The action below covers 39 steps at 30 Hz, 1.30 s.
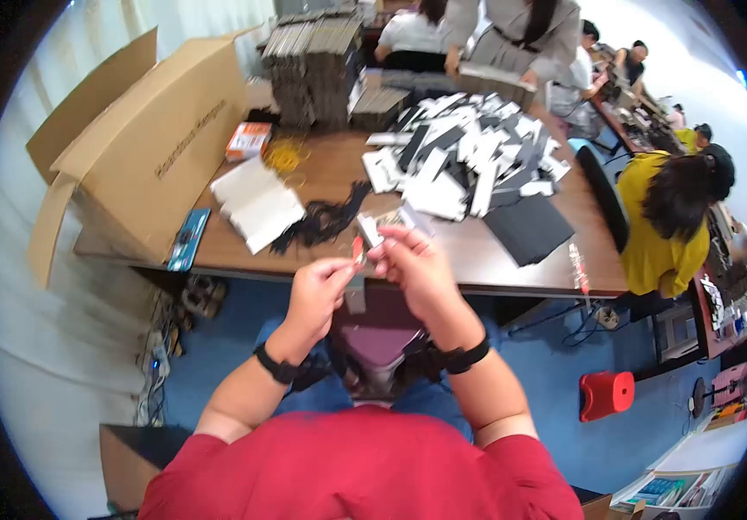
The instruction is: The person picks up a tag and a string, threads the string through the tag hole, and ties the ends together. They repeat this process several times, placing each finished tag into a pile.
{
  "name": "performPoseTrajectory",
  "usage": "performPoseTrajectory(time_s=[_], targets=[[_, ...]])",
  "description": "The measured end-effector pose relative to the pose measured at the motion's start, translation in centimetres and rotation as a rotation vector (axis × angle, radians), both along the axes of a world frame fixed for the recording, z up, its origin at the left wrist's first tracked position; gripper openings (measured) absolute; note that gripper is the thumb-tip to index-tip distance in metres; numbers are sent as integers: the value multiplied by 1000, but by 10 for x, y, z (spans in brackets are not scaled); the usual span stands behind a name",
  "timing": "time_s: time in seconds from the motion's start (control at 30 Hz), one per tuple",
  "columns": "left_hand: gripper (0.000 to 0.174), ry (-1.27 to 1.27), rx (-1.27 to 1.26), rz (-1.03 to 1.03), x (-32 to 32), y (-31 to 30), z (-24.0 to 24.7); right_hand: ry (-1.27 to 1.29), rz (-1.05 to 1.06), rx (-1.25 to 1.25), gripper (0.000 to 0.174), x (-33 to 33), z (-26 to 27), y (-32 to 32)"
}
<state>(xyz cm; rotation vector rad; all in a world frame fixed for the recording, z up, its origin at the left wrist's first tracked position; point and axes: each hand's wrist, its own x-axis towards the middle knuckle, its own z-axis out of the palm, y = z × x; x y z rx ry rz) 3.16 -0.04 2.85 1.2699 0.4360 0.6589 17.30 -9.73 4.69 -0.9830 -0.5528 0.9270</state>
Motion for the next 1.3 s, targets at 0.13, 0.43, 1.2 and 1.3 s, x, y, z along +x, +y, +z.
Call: performPoseTrajectory(time_s=[0.13, 0.43, 1.2, 1.3], targets=[[16, -35, -36, -69, -11, 0, -2, -54, 47, -25, 25, -19, 18, -14], [15, -218, 38, -86, -8, -1, -8, 94, 211, -5, 35, -30, 9, -15], [16, 69, 334, -65, -18, 10, -15, -1350, -337, -142, 10, -54, 7, -13], [16, 120, 94, -154, -20, 11, -10, -1345, -241, -160, 8, -43, -5, -12]])
